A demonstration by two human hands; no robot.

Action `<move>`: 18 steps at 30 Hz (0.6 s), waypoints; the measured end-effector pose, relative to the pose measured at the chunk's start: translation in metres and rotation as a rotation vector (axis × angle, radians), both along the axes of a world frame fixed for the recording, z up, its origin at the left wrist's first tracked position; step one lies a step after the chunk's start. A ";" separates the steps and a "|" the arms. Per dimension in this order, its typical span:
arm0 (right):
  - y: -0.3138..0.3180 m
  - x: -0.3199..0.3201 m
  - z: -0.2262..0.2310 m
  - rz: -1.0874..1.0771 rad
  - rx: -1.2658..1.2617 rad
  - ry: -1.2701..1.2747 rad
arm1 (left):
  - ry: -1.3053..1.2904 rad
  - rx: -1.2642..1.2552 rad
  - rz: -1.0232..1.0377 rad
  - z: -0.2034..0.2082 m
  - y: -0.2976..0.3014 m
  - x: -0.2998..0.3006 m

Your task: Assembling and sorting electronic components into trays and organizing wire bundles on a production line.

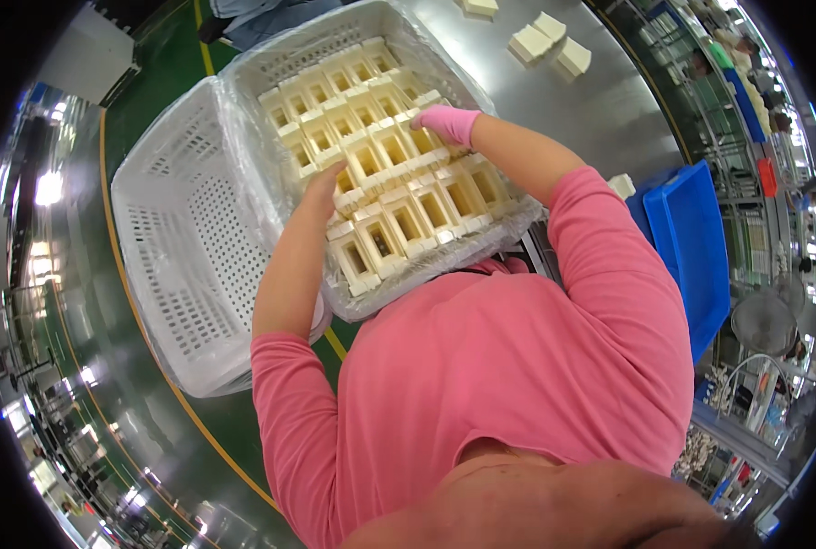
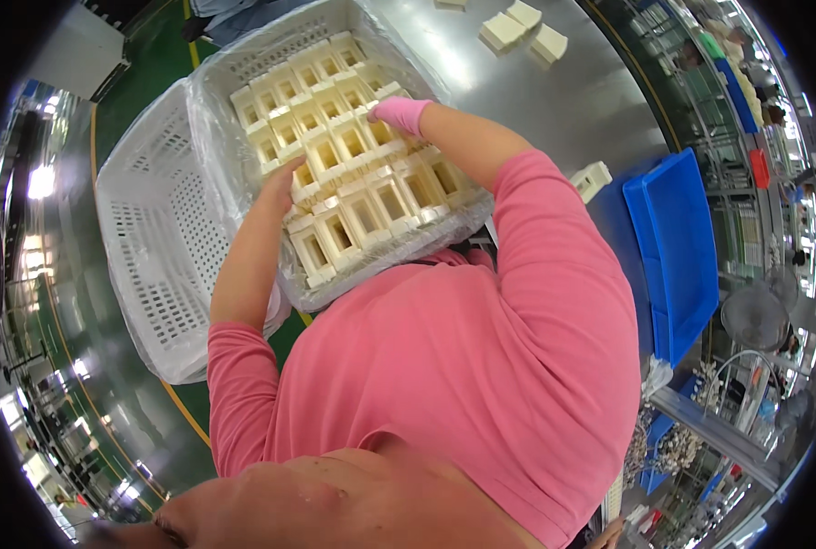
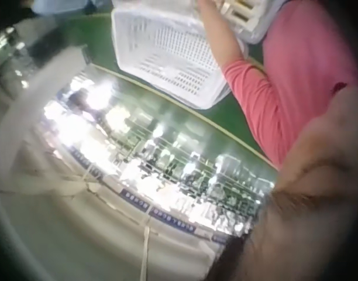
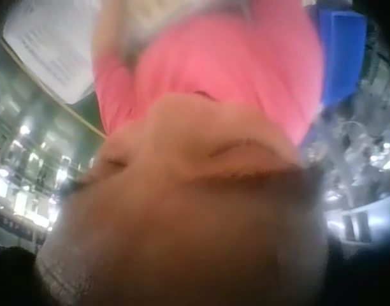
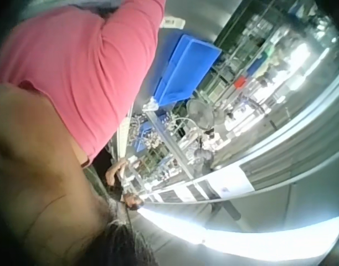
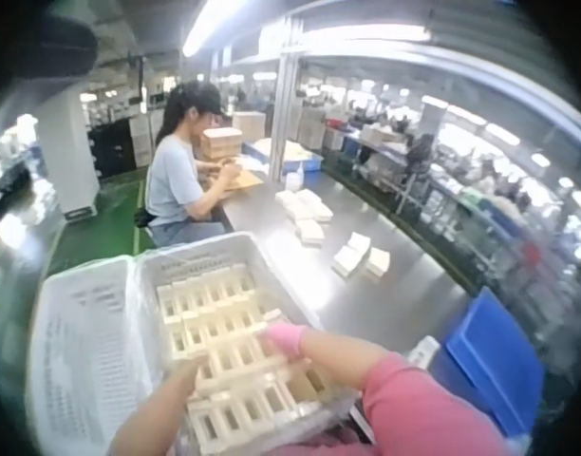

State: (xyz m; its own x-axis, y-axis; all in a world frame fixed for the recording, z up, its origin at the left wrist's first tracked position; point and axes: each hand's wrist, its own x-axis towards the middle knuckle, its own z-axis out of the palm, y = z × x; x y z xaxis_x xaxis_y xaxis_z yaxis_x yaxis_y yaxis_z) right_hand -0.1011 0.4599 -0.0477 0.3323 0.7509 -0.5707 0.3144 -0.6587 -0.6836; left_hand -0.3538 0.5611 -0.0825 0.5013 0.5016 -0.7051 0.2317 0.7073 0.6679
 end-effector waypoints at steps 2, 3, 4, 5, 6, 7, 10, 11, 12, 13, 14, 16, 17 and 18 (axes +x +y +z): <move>0.003 -0.008 0.021 -0.022 -0.094 -0.003 | 0.005 -0.029 0.021 0.003 -0.001 -0.001; 0.002 -0.011 0.032 -0.043 -0.167 -0.010 | 0.003 -0.030 0.000 0.005 -0.001 0.001; 0.001 -0.010 0.030 -0.043 -0.132 0.011 | -0.010 0.009 -0.011 0.007 -0.002 0.001; 0.000 -0.012 0.033 -0.054 -0.136 0.011 | -0.022 0.043 -0.014 0.007 -0.002 0.000; -0.001 -0.015 0.040 -0.055 -0.156 0.043 | 0.010 0.078 -0.003 0.005 -0.002 -0.001; -0.002 -0.016 0.043 -0.055 -0.176 0.076 | 0.009 0.075 -0.012 0.001 0.001 0.000; -0.006 -0.016 0.027 -0.006 -0.086 0.123 | -0.013 0.044 -0.013 -0.008 0.005 0.002; -0.006 -0.017 0.029 -0.005 -0.087 0.124 | 0.012 0.045 -0.002 -0.010 0.007 0.002; -0.006 -0.018 0.032 -0.091 -0.146 0.181 | 0.037 0.046 0.009 -0.011 0.008 0.001; -0.007 -0.020 0.034 -0.177 -0.204 0.237 | 0.038 0.046 0.011 -0.012 0.009 0.000; -0.011 -0.020 0.034 -0.172 -0.204 0.235 | 0.019 0.052 -0.002 -0.011 0.009 -0.001; -0.020 -0.020 0.034 -0.047 -0.028 0.285 | -0.001 0.060 -0.010 -0.010 0.012 0.000; -0.021 -0.025 0.039 -0.038 -0.032 0.287 | 0.000 0.096 -0.017 -0.011 0.012 0.000; -0.020 -0.030 0.047 -0.016 -0.023 0.244 | 0.001 0.131 -0.024 -0.011 0.012 0.000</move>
